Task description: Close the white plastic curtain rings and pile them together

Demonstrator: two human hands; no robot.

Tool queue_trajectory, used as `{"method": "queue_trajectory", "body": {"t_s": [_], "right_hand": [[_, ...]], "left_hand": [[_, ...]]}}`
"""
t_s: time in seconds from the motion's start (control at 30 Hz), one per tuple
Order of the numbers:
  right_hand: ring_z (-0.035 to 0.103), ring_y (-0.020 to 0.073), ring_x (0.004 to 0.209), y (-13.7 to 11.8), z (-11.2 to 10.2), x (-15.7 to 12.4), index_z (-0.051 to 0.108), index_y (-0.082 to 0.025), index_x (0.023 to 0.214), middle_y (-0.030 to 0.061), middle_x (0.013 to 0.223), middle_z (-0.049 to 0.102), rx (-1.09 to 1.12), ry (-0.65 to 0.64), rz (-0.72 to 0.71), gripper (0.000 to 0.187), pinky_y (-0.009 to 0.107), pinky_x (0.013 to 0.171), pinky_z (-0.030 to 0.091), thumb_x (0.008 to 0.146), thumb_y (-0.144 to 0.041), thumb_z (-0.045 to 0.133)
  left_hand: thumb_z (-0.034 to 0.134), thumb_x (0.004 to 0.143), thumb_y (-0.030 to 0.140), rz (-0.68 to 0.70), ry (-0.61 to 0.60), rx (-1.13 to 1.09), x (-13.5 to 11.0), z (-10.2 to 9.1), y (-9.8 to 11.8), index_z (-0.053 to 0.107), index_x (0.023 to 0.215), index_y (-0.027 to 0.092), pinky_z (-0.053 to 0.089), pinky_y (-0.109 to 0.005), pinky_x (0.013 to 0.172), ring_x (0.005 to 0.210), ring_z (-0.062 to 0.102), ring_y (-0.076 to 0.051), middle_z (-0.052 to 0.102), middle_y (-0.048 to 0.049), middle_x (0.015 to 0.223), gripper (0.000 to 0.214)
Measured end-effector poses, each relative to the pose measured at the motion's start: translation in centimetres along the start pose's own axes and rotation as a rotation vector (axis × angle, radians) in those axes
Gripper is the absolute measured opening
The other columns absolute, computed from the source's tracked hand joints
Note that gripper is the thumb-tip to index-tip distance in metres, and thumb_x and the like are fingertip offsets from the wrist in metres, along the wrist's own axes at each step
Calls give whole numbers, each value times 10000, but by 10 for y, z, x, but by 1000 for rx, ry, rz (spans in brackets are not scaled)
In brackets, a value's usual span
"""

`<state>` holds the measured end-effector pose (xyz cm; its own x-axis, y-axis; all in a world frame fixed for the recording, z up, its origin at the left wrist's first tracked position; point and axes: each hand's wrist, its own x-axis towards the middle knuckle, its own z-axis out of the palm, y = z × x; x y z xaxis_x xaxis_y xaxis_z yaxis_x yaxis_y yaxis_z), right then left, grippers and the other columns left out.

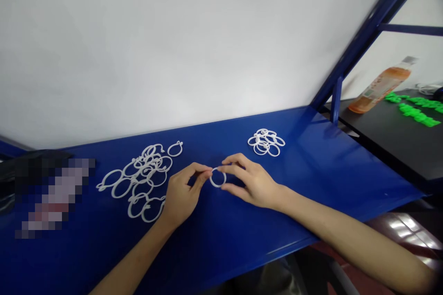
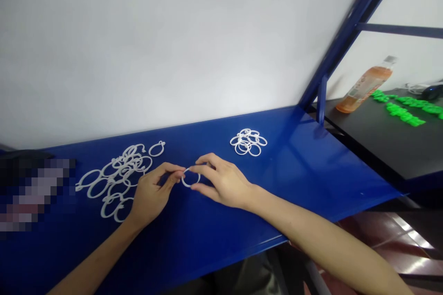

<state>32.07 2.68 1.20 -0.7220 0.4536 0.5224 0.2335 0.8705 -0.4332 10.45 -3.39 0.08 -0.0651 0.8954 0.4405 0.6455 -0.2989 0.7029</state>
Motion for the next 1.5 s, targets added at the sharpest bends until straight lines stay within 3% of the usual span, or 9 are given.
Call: {"method": "queue_trajectory", "body": {"t_s": [0.1,0.2,0.47,0.9,1.1,1.3,1.4,1.5], "right_hand": [[640,209,956,0,-1,2,666,-166,1135,121,1145,670,-124,-34,-159,255,360,815,572,1012,-357,549],[632,190,906,1,0,2,673,-152,1046,99,1046,706,-162,-83,-216,220,339,813,557,1044,-241,471],[629,189,889,6,-1,5,654,-149,1023,94,982,707,-148,-110,-190,257,334,816,541,1055,-304,452],[617,183,894,7,-5,4,648,-129,1063,108,1014,682,-124,-66,-187,228,324,810,561,1045,-265,466],[617,199,960,13,-11,4,636,-140,1080,119,1072,665,-139,-1,-130,210,348,830,574,1040,-249,460],[627,195,956,20,-5,1,647,-161,1092,100,1045,667,-32,-62,-49,213,355,833,574,1041,-277,476],[634,203,965,21,1,0,663,-162,1129,105,1063,676,-37,-85,-37,238,363,844,573,1041,-284,479],[631,220,1017,17,3,0,636,-143,1214,127,1101,670,-40,-53,-24,258,378,871,571,1033,-242,481]], "left_hand": [[595,952,429,-37,6,17,0,-1,-4,714,904,236,531,-252,681,684,671,-134,729,19,771,232],[606,944,410,-48,-19,12,0,0,-5,711,888,236,534,-253,710,732,687,-138,743,21,811,211],[617,938,400,-105,-38,-43,0,1,-6,705,862,228,522,-238,705,725,668,-122,724,29,798,207],[616,941,393,-69,-36,-33,1,-1,-6,696,867,229,514,-226,694,728,660,-115,711,31,798,196],[648,925,349,59,-75,28,1,-5,0,687,915,230,523,-239,711,732,644,-116,693,24,821,126],[716,883,346,198,-112,17,0,-3,4,696,932,254,535,-282,859,912,668,-144,693,6,961,106],[714,882,387,171,-166,-9,-1,1,3,678,882,249,543,-251,783,815,682,-126,707,33,875,143],[697,889,416,135,-136,31,-4,5,1,657,856,240,544,-234,691,717,676,-120,693,45,792,183]]}}
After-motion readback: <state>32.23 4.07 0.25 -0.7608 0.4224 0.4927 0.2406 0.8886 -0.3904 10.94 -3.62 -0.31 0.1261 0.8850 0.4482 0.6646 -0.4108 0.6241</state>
